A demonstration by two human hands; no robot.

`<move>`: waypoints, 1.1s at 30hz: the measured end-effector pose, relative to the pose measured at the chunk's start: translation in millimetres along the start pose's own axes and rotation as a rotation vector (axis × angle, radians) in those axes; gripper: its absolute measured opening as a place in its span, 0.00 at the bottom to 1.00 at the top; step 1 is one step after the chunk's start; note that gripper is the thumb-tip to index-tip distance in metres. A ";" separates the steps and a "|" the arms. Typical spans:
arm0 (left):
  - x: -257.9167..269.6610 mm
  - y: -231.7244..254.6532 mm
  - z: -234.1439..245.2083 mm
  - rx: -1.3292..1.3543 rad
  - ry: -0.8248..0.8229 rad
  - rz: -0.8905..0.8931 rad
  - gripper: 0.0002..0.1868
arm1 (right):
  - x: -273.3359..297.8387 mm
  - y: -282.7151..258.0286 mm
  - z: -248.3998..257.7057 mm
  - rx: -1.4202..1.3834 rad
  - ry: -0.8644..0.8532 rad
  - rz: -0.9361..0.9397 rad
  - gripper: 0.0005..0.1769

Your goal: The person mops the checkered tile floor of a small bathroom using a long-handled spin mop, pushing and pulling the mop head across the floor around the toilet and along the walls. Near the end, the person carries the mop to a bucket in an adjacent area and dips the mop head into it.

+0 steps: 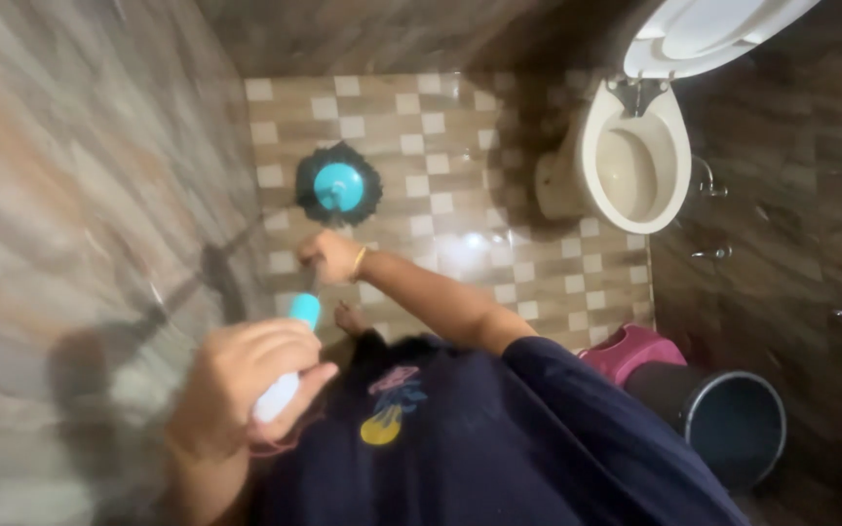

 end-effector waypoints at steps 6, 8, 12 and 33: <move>26.9 19.6 -29.7 0.118 0.039 0.078 0.07 | 49.8 -33.7 -0.7 0.126 -0.095 -0.053 0.18; 28.2 21.7 -45.3 0.175 0.021 0.069 0.07 | 77.0 -52.2 12.2 0.136 -0.090 -0.103 0.19; 14.2 35.6 -92.5 0.314 -0.084 0.017 0.05 | 169.0 -55.7 27.8 0.115 0.026 -0.219 0.17; 48.9 14.6 -462.1 0.848 -0.371 -0.051 0.06 | 586.8 -45.3 34.8 0.335 0.616 -0.843 0.11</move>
Point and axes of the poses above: each hand's wrist, its own x-axis away from the middle knuckle, its own z-axis out of the back of the hand, y = z × x, the point moved 2 cm from there along -x, towards the middle knuckle, and after that the axes turned 4 degrees about -y, right-handed, at the moved point
